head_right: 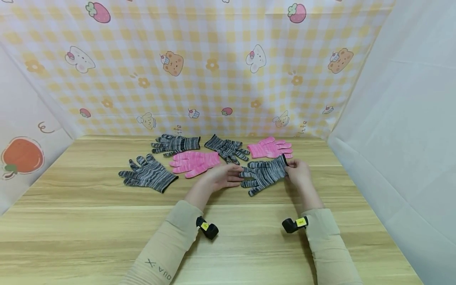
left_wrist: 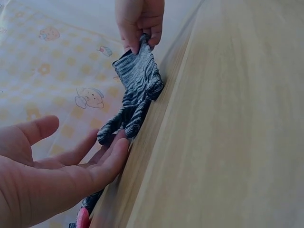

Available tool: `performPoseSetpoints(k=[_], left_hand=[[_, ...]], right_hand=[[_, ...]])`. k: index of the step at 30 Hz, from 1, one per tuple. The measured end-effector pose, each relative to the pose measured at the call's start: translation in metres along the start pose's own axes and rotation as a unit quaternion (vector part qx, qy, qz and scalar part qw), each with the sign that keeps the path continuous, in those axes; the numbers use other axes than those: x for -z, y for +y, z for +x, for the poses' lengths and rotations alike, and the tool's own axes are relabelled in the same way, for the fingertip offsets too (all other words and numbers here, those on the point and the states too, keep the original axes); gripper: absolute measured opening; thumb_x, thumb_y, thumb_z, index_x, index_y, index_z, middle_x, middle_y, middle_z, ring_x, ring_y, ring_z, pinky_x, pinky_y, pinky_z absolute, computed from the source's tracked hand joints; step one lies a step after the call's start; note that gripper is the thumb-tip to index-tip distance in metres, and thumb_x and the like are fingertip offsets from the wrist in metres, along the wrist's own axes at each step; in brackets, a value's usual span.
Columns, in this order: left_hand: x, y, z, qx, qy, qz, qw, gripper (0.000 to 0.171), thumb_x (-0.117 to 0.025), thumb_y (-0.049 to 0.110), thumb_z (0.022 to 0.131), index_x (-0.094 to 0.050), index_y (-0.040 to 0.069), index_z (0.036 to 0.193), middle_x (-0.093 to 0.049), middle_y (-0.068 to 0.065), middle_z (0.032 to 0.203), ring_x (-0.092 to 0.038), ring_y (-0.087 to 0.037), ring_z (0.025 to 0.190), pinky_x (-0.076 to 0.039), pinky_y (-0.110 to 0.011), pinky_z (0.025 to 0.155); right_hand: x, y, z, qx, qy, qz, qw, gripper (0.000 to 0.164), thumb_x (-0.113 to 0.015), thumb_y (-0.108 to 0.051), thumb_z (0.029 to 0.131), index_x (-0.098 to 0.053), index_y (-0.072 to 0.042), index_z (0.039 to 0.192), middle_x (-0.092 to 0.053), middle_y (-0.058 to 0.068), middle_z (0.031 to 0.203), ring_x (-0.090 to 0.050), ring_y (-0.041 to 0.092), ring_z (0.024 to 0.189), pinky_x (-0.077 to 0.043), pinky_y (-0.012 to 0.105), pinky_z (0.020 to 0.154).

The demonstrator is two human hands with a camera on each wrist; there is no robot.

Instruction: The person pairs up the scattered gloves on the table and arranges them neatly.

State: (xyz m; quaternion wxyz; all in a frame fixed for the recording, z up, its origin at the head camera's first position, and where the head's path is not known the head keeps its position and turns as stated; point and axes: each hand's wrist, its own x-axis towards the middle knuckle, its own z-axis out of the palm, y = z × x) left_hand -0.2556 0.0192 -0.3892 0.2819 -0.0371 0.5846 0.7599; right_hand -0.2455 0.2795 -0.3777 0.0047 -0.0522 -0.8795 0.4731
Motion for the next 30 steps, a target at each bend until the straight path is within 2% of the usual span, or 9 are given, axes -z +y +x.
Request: performPoseSetpoints(k=[3, 6, 13, 24, 30], left_hand=[[0.000, 0.000, 0.000, 0.000, -0.002, 0.005, 1.0000, 0.027, -0.053, 0.011, 0.098, -0.059, -0.007, 0.117, -0.056, -0.021, 0.124, -0.056, -0.035, 0.113, -0.047, -0.044, 0.095], [0.000, 0.000, 0.000, -0.002, -0.002, 0.007, 1.0000, 0.027, -0.054, 0.009, 0.097, -0.059, -0.008, 0.117, -0.057, -0.020, 0.121, -0.058, -0.034, 0.110, -0.047, -0.043, 0.095], [0.001, 0.000, -0.001, -0.008, 0.002, 0.001, 1.0000, 0.028, -0.055, 0.007, 0.096, -0.058, -0.009, 0.119, -0.059, -0.016, 0.115, -0.058, -0.032, 0.106, -0.047, -0.043, 0.094], [0.003, 0.001, -0.004, -0.011, -0.001, 0.010, 0.9999, 0.029, -0.055, 0.007, 0.096, -0.059, -0.011, 0.119, -0.060, -0.013, 0.108, -0.060, -0.033, 0.106, -0.047, -0.042, 0.094], [0.002, 0.001, -0.007, -0.014, -0.006, 0.027, 0.9995, 0.029, -0.056, 0.009, 0.096, -0.060, -0.009, 0.118, -0.063, -0.014, 0.107, -0.061, -0.033, 0.107, -0.048, -0.042, 0.093]], right_hand=[[0.001, -0.002, -0.001, 0.017, 0.006, 0.002, 1.000, 0.027, -0.048, 0.004, 0.094, -0.049, 0.020, 0.116, -0.058, 0.029, 0.105, -0.051, 0.001, 0.071, -0.052, 0.020, 0.063], [0.001, -0.005, -0.002, 0.024, 0.014, 0.012, 1.000, 0.028, -0.049, 0.004, 0.094, -0.048, 0.020, 0.116, -0.058, 0.028, 0.105, -0.051, -0.001, 0.071, -0.053, 0.019, 0.065], [0.003, -0.012, -0.006, 0.040, 0.030, 0.046, 0.998, 0.030, -0.051, 0.005, 0.093, -0.049, 0.018, 0.120, -0.060, 0.011, 0.092, -0.052, -0.002, 0.070, -0.053, 0.019, 0.065], [0.005, -0.028, -0.014, 0.058, 0.050, 0.045, 0.996, 0.032, -0.054, 0.000, 0.094, -0.052, 0.015, 0.123, -0.060, 0.024, 0.108, -0.054, -0.003, 0.074, -0.051, 0.015, 0.067], [0.006, -0.036, -0.019, 0.109, 0.065, 0.037, 0.991, 0.027, -0.057, 0.001, 0.093, -0.057, 0.015, 0.117, -0.061, 0.028, 0.109, -0.056, -0.002, 0.079, -0.049, 0.012, 0.070]])
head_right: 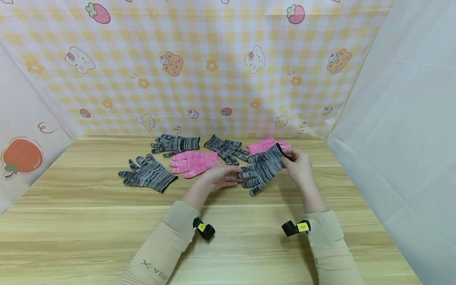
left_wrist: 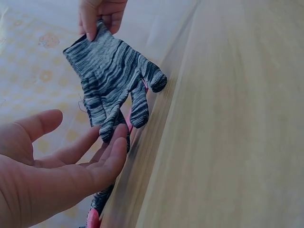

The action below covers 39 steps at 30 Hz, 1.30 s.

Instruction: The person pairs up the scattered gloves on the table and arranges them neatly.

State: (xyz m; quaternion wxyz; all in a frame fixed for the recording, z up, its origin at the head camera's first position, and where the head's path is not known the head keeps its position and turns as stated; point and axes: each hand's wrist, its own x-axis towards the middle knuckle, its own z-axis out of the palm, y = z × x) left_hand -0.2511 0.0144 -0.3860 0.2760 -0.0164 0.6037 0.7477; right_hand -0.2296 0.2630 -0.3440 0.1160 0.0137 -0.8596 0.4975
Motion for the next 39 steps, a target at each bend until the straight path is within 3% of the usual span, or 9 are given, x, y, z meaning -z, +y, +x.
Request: performPoseSetpoints(k=[9, 14, 20, 25, 29, 32, 35, 39], left_hand=[[0.000, 0.001, -0.006, -0.004, -0.008, 0.041, 0.9991, 0.031, -0.055, 0.011, 0.095, -0.059, -0.008, 0.119, -0.061, -0.014, 0.116, -0.060, -0.033, 0.106, -0.047, -0.042, 0.094], [-0.002, 0.002, -0.009, -0.012, -0.003, 0.070, 0.9975, 0.034, -0.054, 0.012, 0.096, -0.058, -0.007, 0.123, -0.058, -0.017, 0.123, -0.057, -0.034, 0.111, -0.046, -0.042, 0.095], [-0.008, 0.004, -0.012, -0.014, 0.013, 0.101, 0.9947, 0.036, -0.056, 0.015, 0.095, -0.058, -0.006, 0.124, -0.058, -0.018, 0.120, -0.056, -0.033, 0.112, -0.048, -0.040, 0.093], [-0.011, 0.006, -0.014, -0.010, 0.029, 0.109, 0.9936, 0.033, -0.054, 0.023, 0.096, -0.066, -0.002, 0.115, -0.061, -0.012, 0.103, -0.059, -0.022, 0.087, -0.052, -0.032, 0.076], [-0.010, 0.006, -0.014, -0.006, 0.004, 0.087, 0.9962, 0.045, -0.043, 0.032, 0.102, -0.065, -0.005, 0.116, -0.064, -0.015, 0.099, -0.059, -0.020, 0.077, -0.049, -0.027, 0.064], [-0.010, 0.007, -0.014, 0.001, -0.026, 0.064, 0.9976, 0.055, -0.035, 0.037, 0.104, -0.059, -0.008, 0.122, -0.063, -0.021, 0.114, -0.063, -0.030, 0.095, -0.050, -0.028, 0.069], [-0.010, 0.007, -0.013, 0.005, -0.048, 0.033, 0.9983, 0.063, -0.029, 0.042, 0.104, -0.052, -0.011, 0.127, -0.058, -0.025, 0.124, -0.057, -0.037, 0.113, -0.050, -0.035, 0.085], [-0.009, 0.007, -0.012, 0.005, -0.056, -0.019, 0.9982, 0.069, -0.028, 0.046, 0.103, -0.046, -0.014, 0.131, -0.055, -0.028, 0.125, -0.054, -0.040, 0.116, -0.043, -0.044, 0.099]], right_hand=[[0.000, -0.014, -0.007, 0.056, 0.011, -0.017, 0.998, 0.023, -0.059, 0.000, 0.092, -0.061, 0.012, 0.112, -0.063, 0.025, 0.109, -0.056, 0.000, 0.086, -0.047, 0.009, 0.072], [-0.001, -0.021, -0.011, 0.086, 0.014, -0.015, 0.996, 0.023, -0.060, 0.000, 0.092, -0.063, 0.009, 0.113, -0.065, 0.023, 0.107, -0.061, 0.009, 0.086, -0.049, 0.011, 0.070], [-0.002, -0.030, -0.016, 0.117, 0.022, -0.019, 0.993, 0.020, -0.061, 0.001, 0.091, -0.065, 0.008, 0.110, -0.066, 0.021, 0.106, -0.062, 0.011, 0.086, -0.050, 0.011, 0.069], [-0.003, -0.037, -0.019, 0.143, 0.028, -0.018, 0.989, 0.018, -0.063, 0.002, 0.090, -0.067, 0.007, 0.107, -0.066, 0.019, 0.105, -0.060, 0.005, 0.083, -0.049, 0.010, 0.069], [-0.005, -0.040, -0.022, 0.169, 0.034, -0.023, 0.985, 0.018, -0.066, 0.002, 0.088, -0.069, 0.005, 0.105, -0.067, 0.018, 0.104, -0.057, 0.001, 0.078, -0.048, 0.010, 0.065], [-0.007, -0.040, -0.023, 0.192, 0.036, -0.028, 0.980, 0.019, -0.067, 0.004, 0.086, -0.069, 0.004, 0.105, -0.067, 0.019, 0.105, -0.056, 0.000, 0.078, -0.047, 0.010, 0.064], [-0.009, -0.040, -0.025, 0.219, 0.031, -0.030, 0.975, 0.020, -0.068, 0.006, 0.085, -0.071, 0.002, 0.104, -0.068, 0.017, 0.104, -0.057, 0.001, 0.080, -0.047, 0.010, 0.066], [-0.009, -0.040, -0.029, 0.257, 0.012, -0.042, 0.965, 0.018, -0.069, 0.009, 0.082, -0.072, 0.000, 0.097, -0.070, 0.012, 0.096, -0.060, 0.001, 0.081, -0.048, 0.012, 0.068]])
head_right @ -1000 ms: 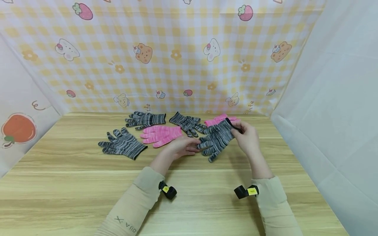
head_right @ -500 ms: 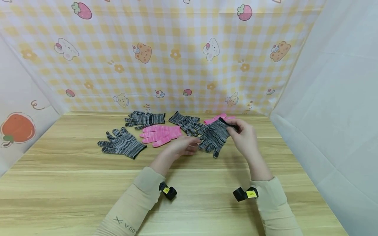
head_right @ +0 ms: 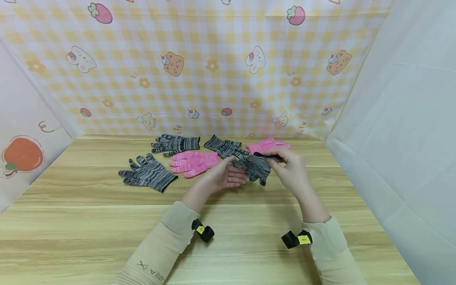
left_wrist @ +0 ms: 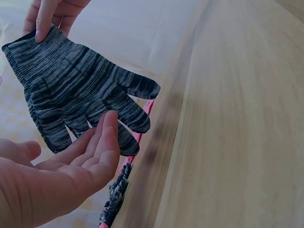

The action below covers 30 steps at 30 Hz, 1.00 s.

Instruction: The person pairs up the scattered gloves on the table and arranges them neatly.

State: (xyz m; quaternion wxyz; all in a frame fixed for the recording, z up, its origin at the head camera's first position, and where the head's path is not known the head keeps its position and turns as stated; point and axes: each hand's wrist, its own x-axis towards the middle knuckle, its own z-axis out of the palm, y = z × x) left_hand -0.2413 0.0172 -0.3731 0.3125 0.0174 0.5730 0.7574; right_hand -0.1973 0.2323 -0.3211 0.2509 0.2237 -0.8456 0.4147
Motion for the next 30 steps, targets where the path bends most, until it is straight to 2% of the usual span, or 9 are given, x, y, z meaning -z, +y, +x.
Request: performPoseSetpoints(k=[4, 8, 14, 17, 21, 25, 30], left_hand=[[0.001, -0.001, 0.001, -0.009, 0.004, -0.041, 0.9991, 0.066, -0.034, 0.043, 0.102, -0.044, -0.016, 0.130, -0.055, -0.030, 0.124, -0.054, -0.041, 0.116, -0.041, -0.045, 0.101], [0.001, -0.001, 0.002, -0.025, 0.013, -0.062, 0.9977, 0.055, -0.041, 0.036, 0.103, -0.048, -0.013, 0.126, -0.056, -0.030, 0.123, -0.053, -0.042, 0.117, -0.044, -0.046, 0.098], [-0.002, -0.001, 0.002, -0.039, 0.041, -0.087, 0.9946, 0.031, -0.049, 0.020, 0.101, -0.055, -0.005, 0.118, -0.057, -0.032, 0.119, -0.055, -0.043, 0.113, -0.045, -0.047, 0.096], [-0.003, -0.001, 0.002, -0.043, 0.054, -0.094, 0.9932, 0.025, -0.053, 0.014, 0.099, -0.056, -0.004, 0.115, -0.058, -0.030, 0.118, -0.057, -0.041, 0.111, -0.047, -0.046, 0.094], [-0.003, -0.002, 0.004, -0.050, 0.069, -0.086, 0.9927, 0.027, -0.057, 0.010, 0.096, -0.059, -0.006, 0.117, -0.063, -0.025, 0.113, -0.062, -0.037, 0.105, -0.051, -0.043, 0.089], [-0.003, -0.004, 0.005, -0.054, 0.070, -0.076, 0.9932, 0.031, -0.059, 0.007, 0.093, -0.058, -0.007, 0.121, -0.066, -0.022, 0.108, -0.064, -0.033, 0.101, -0.051, -0.043, 0.089], [-0.003, -0.005, 0.007, -0.052, 0.061, -0.065, 0.9947, 0.038, -0.060, 0.005, 0.092, -0.055, -0.004, 0.129, -0.064, -0.019, 0.115, -0.062, -0.032, 0.105, -0.048, -0.044, 0.094]], right_hand=[[0.001, 0.001, -0.006, 0.042, -0.025, -0.013, 0.999, 0.021, -0.071, 0.013, 0.078, -0.073, -0.003, 0.091, -0.071, 0.008, 0.091, -0.061, 0.000, 0.083, -0.047, 0.011, 0.072], [0.003, 0.002, -0.012, 0.081, -0.050, -0.016, 0.995, 0.028, -0.072, 0.016, 0.075, -0.073, -0.006, 0.092, -0.071, 0.004, 0.093, -0.062, 0.003, 0.088, -0.047, 0.012, 0.078], [0.005, 0.002, -0.019, 0.106, -0.088, -0.020, 0.990, 0.035, -0.073, 0.017, 0.073, -0.073, -0.012, 0.093, -0.071, -0.001, 0.095, -0.063, 0.009, 0.092, -0.045, 0.013, 0.082], [0.005, 0.001, -0.024, 0.114, -0.101, -0.025, 0.988, 0.036, -0.074, 0.015, 0.073, -0.073, -0.014, 0.093, -0.070, -0.004, 0.095, -0.064, 0.011, 0.090, -0.046, 0.013, 0.081], [0.004, 0.001, -0.029, 0.124, -0.122, -0.024, 0.984, 0.040, -0.073, 0.017, 0.072, -0.074, -0.016, 0.094, -0.070, -0.004, 0.095, -0.064, 0.012, 0.090, -0.046, 0.013, 0.080], [0.002, 0.003, -0.034, 0.131, -0.145, -0.019, 0.981, 0.042, -0.071, 0.019, 0.071, -0.073, -0.016, 0.094, -0.069, -0.004, 0.097, -0.064, 0.014, 0.093, -0.045, 0.012, 0.083], [-0.001, 0.005, -0.040, 0.139, -0.178, -0.015, 0.974, 0.040, -0.071, 0.017, 0.071, -0.073, -0.016, 0.094, -0.069, -0.004, 0.098, -0.064, 0.016, 0.096, -0.044, 0.012, 0.087]])
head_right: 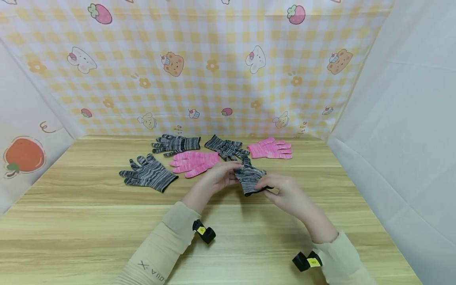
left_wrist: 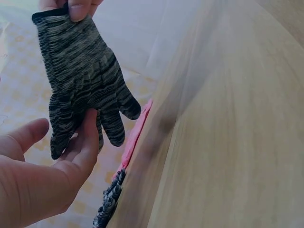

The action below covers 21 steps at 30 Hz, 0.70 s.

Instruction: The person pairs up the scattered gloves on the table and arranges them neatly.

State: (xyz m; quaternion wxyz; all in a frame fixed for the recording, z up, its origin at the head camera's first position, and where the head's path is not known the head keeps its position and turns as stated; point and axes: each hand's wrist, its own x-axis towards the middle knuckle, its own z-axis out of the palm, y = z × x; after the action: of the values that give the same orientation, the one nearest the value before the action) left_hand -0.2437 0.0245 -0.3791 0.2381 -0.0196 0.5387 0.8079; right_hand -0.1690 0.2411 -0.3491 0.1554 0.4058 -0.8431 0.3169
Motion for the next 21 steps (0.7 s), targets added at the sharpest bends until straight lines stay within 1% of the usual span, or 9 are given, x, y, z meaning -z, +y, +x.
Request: performPoseSetpoints(k=[4, 7, 9, 11, 14, 16, 18, 21], left_hand=[[0.000, -0.001, 0.001, 0.006, -0.010, 0.009, 0.9999, 0.043, -0.060, 0.005, 0.093, -0.051, -0.002, 0.134, -0.059, -0.019, 0.122, -0.058, -0.033, 0.112, -0.044, -0.045, 0.097], [0.000, -0.001, 0.001, 0.010, -0.011, 0.021, 0.9997, 0.047, -0.061, 0.004, 0.092, -0.049, 0.000, 0.137, -0.059, -0.019, 0.122, -0.059, -0.031, 0.109, -0.044, -0.046, 0.097], [0.000, -0.002, 0.000, 0.012, -0.011, 0.026, 0.9995, 0.049, -0.062, 0.002, 0.091, -0.049, 0.001, 0.137, -0.062, -0.018, 0.117, -0.063, -0.028, 0.102, -0.047, -0.045, 0.095], [0.000, -0.002, 0.000, 0.012, -0.012, 0.030, 0.9994, 0.051, -0.063, 0.000, 0.089, -0.048, 0.002, 0.138, -0.065, -0.015, 0.109, -0.066, -0.023, 0.090, -0.049, -0.044, 0.091], [-0.001, -0.003, -0.001, 0.011, -0.011, 0.036, 0.9992, 0.055, -0.063, -0.006, 0.087, -0.047, 0.004, 0.139, -0.066, -0.010, 0.097, -0.066, -0.016, 0.075, -0.054, -0.040, 0.083], [-0.001, -0.003, -0.001, 0.010, -0.006, 0.041, 0.9991, 0.057, -0.064, -0.008, 0.086, -0.047, 0.005, 0.139, -0.065, -0.008, 0.093, -0.065, -0.014, 0.069, -0.055, -0.038, 0.079], [-0.002, -0.003, -0.001, 0.008, 0.002, 0.045, 0.9989, 0.059, -0.064, -0.009, 0.085, -0.048, 0.006, 0.139, -0.064, -0.010, 0.094, -0.064, -0.013, 0.065, -0.056, -0.035, 0.074], [-0.002, -0.002, -0.002, 0.003, 0.017, 0.047, 0.9987, 0.060, -0.065, -0.011, 0.083, -0.050, 0.008, 0.138, -0.059, -0.010, 0.105, -0.061, -0.012, 0.061, -0.056, -0.032, 0.069]], right_hand=[[-0.004, -0.001, -0.002, 0.005, -0.019, 0.006, 1.000, 0.038, -0.072, 0.015, 0.072, -0.073, -0.015, 0.094, -0.069, -0.004, 0.098, -0.063, 0.017, 0.097, -0.043, 0.014, 0.090], [-0.007, -0.002, -0.003, 0.014, -0.027, 0.008, 1.000, 0.039, -0.072, 0.015, 0.071, -0.073, -0.016, 0.094, -0.069, -0.004, 0.098, -0.064, 0.016, 0.095, -0.044, 0.015, 0.089], [-0.009, -0.003, -0.003, 0.023, -0.031, 0.015, 0.999, 0.039, -0.072, 0.016, 0.071, -0.073, -0.015, 0.095, -0.069, -0.004, 0.098, -0.064, 0.016, 0.093, -0.046, 0.015, 0.087], [-0.010, -0.003, -0.003, 0.034, -0.034, 0.025, 0.999, 0.039, -0.072, 0.017, 0.070, -0.073, -0.014, 0.095, -0.069, -0.002, 0.097, -0.064, 0.016, 0.091, -0.046, 0.015, 0.085], [-0.012, -0.004, -0.003, 0.040, -0.037, 0.035, 0.998, 0.039, -0.071, 0.018, 0.070, -0.072, -0.012, 0.095, -0.069, -0.001, 0.097, -0.064, 0.017, 0.091, -0.046, 0.014, 0.085], [-0.012, -0.004, -0.003, 0.038, -0.035, 0.032, 0.998, 0.040, -0.071, 0.018, 0.070, -0.072, -0.012, 0.095, -0.069, -0.001, 0.096, -0.064, 0.018, 0.091, -0.045, 0.014, 0.086], [-0.012, -0.004, -0.004, 0.028, -0.034, 0.025, 0.999, 0.040, -0.071, 0.019, 0.069, -0.072, -0.012, 0.095, -0.069, -0.002, 0.097, -0.064, 0.018, 0.092, -0.046, 0.015, 0.086], [-0.012, -0.003, -0.004, 0.011, -0.037, 0.010, 0.999, 0.040, -0.072, 0.017, 0.070, -0.072, -0.012, 0.097, -0.068, -0.003, 0.098, -0.064, 0.017, 0.094, -0.049, 0.020, 0.085]])
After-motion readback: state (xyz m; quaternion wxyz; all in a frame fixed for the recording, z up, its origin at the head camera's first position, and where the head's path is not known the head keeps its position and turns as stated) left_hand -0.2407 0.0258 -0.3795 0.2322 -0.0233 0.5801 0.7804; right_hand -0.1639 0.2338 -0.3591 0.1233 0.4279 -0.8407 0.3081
